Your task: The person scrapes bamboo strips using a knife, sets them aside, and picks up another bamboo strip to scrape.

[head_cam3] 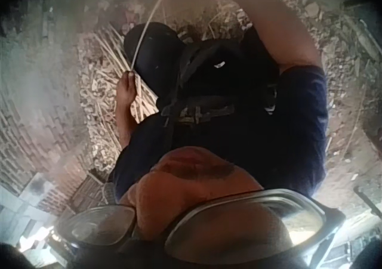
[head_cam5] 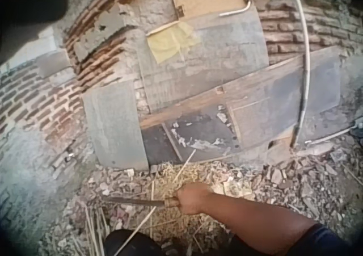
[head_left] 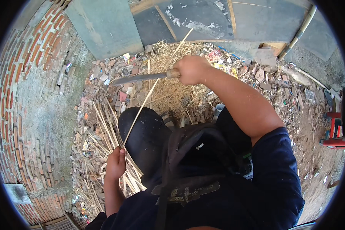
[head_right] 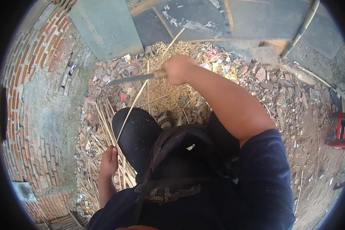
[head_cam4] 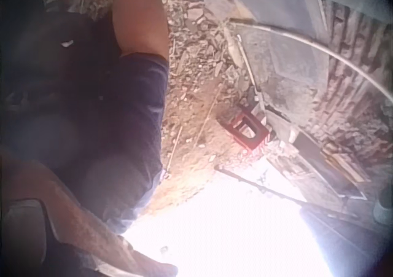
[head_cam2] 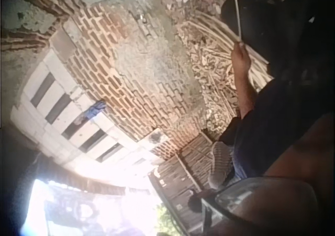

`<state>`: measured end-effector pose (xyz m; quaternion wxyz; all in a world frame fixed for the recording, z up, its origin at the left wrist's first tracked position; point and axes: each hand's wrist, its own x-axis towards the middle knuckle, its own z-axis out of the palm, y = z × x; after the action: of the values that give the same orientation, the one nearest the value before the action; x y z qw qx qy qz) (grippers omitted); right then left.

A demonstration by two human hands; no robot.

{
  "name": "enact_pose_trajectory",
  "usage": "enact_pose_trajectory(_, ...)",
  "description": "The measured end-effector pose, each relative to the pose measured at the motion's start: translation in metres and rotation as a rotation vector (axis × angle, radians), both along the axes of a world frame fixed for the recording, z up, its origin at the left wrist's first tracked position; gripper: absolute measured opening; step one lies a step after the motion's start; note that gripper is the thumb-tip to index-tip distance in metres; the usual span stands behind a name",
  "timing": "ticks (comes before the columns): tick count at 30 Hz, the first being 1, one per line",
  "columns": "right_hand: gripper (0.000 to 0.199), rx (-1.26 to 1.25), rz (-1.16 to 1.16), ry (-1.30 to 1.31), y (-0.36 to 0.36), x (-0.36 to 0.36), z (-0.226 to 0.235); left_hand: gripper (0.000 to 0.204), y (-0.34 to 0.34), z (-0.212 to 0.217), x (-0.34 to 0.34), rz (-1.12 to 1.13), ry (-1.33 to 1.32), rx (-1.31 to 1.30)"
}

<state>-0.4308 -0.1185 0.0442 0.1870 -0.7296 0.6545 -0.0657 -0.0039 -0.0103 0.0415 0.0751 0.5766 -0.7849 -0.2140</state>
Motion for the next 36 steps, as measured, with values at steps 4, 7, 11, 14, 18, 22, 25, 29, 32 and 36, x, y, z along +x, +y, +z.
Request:
enact_pose_trajectory(4,0.021,-0.103,0.101,0.005,0.004,0.004,-0.007,0.047,0.005,-0.013,0.003,0.062,0.114,0.088)
enact_pose_trajectory(7,0.023,0.019,0.026,-0.052,-0.008,-0.016,-0.008,0.047,0.006,-0.014,0.005,0.106,0.177,0.141)
enact_pose_trajectory(11,0.022,-0.046,-0.048,-0.077,-0.014,-0.025,-0.009,0.048,0.002,-0.012,0.002,0.106,0.207,0.168)
enact_pose_trajectory(14,0.023,-0.031,0.035,-0.039,-0.006,-0.001,-0.001,0.051,0.005,-0.013,0.005,0.121,0.2,0.175)
enact_pose_trajectory(18,0.017,-0.097,0.126,-0.022,-0.003,0.004,-0.005,0.053,0.008,-0.013,0.004,0.115,0.203,0.181)
enact_pose_trajectory(22,0.024,-0.013,0.006,-0.084,-0.011,-0.013,-0.004,0.05,0.007,-0.011,0.0,0.116,0.23,0.191)
enact_pose_trajectory(25,0.023,-0.064,-0.063,-0.119,-0.012,-0.021,-0.004,0.047,0.011,-0.018,0.007,0.164,0.33,0.235)
enact_pose_trajectory(29,0.023,-0.106,-0.095,-0.354,-0.009,-0.023,-0.005,0.043,0.019,-0.018,0.011,0.152,0.356,0.293)
enact_pose_trajectory(32,0.028,-0.027,-0.134,-0.612,-0.012,-0.022,-0.005,0.043,0.027,-0.018,0.007,0.143,0.36,0.347)
enact_pose_trajectory(36,0.03,0.025,-0.194,-0.899,-0.011,-0.023,-0.002,0.043,0.033,-0.017,0.006,0.234,0.494,0.491)
